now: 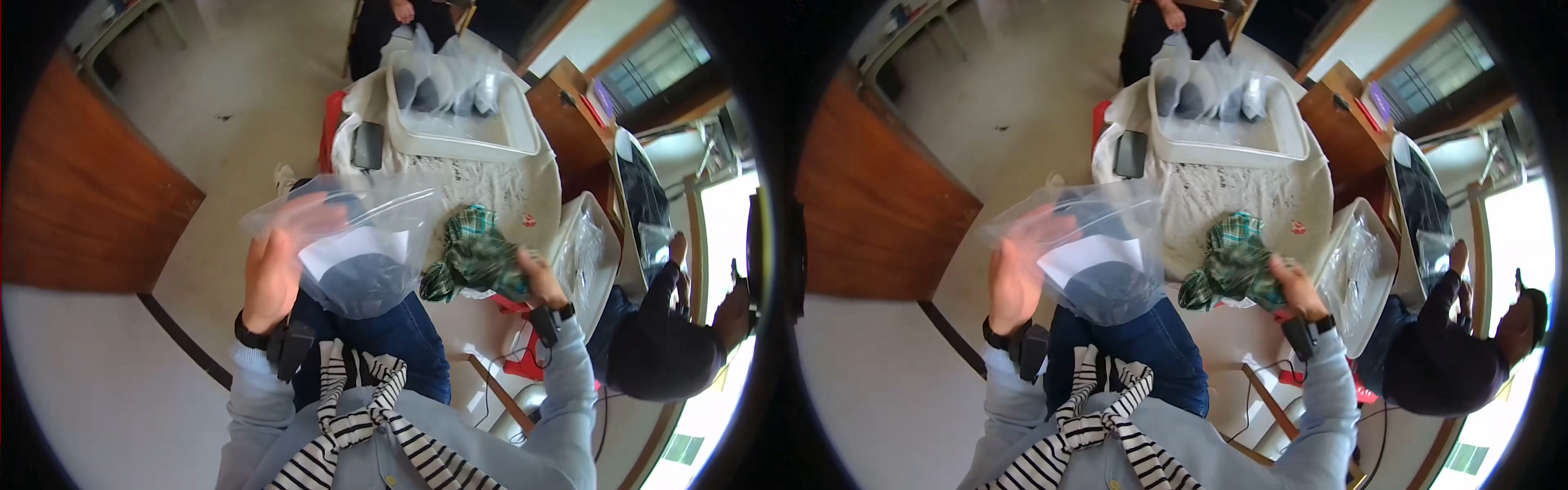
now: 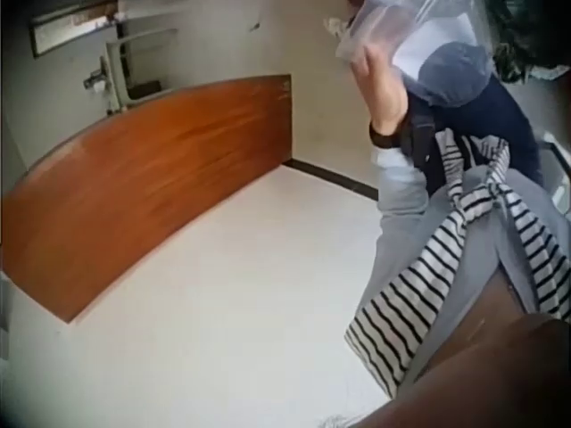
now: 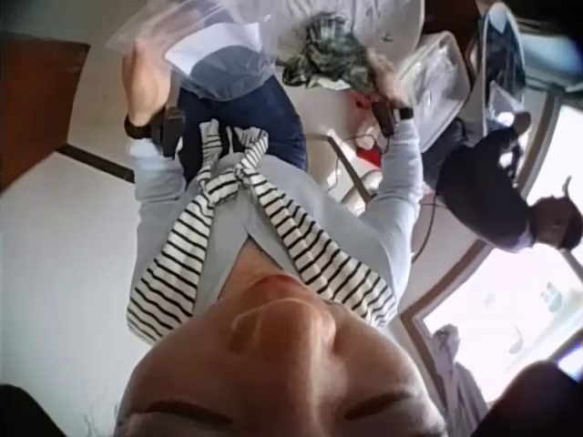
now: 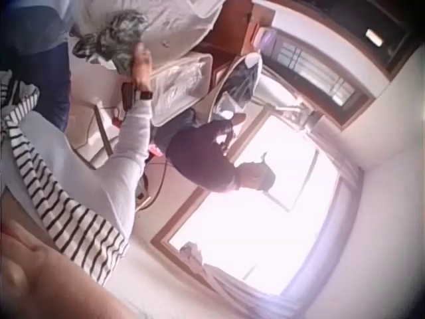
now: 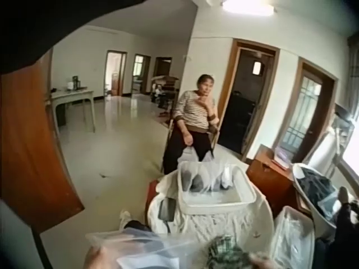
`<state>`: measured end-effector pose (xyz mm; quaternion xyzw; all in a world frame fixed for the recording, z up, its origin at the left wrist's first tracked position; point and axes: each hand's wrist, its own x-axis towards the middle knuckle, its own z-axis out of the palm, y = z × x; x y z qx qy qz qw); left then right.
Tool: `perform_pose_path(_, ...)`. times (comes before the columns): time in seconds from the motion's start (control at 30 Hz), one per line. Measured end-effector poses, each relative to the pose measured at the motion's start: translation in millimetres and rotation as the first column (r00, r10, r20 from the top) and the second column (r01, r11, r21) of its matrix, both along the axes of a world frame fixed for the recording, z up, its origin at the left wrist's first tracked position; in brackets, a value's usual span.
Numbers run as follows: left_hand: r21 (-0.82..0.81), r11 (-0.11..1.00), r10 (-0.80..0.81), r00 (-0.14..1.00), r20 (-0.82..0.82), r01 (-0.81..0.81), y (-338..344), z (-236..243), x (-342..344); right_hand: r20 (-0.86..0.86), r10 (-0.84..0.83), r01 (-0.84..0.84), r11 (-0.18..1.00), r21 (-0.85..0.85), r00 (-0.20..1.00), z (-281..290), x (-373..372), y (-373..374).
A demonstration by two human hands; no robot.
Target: The person picks up a plastic bag containing black material, turns it over, and sets it down. They then pick up a plaid cloth and place it inside the plastic bag.
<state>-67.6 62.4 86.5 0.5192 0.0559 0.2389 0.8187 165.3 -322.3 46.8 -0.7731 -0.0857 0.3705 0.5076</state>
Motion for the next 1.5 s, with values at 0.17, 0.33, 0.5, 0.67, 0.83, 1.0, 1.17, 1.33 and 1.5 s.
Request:
perform_pose_path(0.17, 0.201, 0.979, -0.036, 0.999, -0.029, 0.042, 9, 7, 1, 0.006, -0.53, 0.433, 0.699, 0.569, 0.848, 76, -8, -8)
perform_pose_path(0.33, 0.1, 0.994, -0.047, 0.998, 0.037, 0.043, 7, 8, -10, 0.226, -0.274, 0.089, 0.797, 0.597, 0.935, 122, -72, -51)
perform_pose_path(0.5, 0.072, 0.993, -0.096, 0.993, 0.063, 0.091, -13, 18, 1, 0.48, -0.12, -0.23, 0.762, 0.606, 0.869, 134, -123, 132)
perform_pose_path(0.67, 0.179, 0.978, -0.126, 0.988, 0.094, 0.108, -14, 19, -10, 0.711, 0.223, -0.548, 0.793, 0.265, 0.667, 190, -128, 207)
perform_pose_path(0.83, 0.249, 0.949, -0.219, 0.972, 0.087, 0.191, -23, 25, -8, 0.564, 0.621, -0.569, 0.767, -0.297, 0.544, 209, -123, 214)
perform_pose_path(1.0, 0.322, 0.932, -0.22, 0.964, 0.147, 0.164, -26, 17, -3, 0.571, 0.741, -0.76, 0.584, -0.285, 0.355, 193, -114, 219)
perform_pose_path(1.17, 0.386, 0.913, -0.194, 0.973, 0.122, 0.134, -24, 17, -2, 0.418, 0.852, -0.768, 0.488, -0.413, 0.316, 188, -123, 235)
perform_pose_path(1.33, 0.445, 0.886, -0.17, 0.984, 0.058, 0.127, -21, 21, -1, 0.367, 0.854, -0.767, 0.502, -0.4, 0.368, 175, -121, 240)
perform_pose_path(1.5, 0.504, 0.858, -0.154, 0.986, 0.067, 0.099, -17, 22, -1, 0.243, 0.721, -0.721, 0.685, -0.106, 0.649, 171, -122, 243)
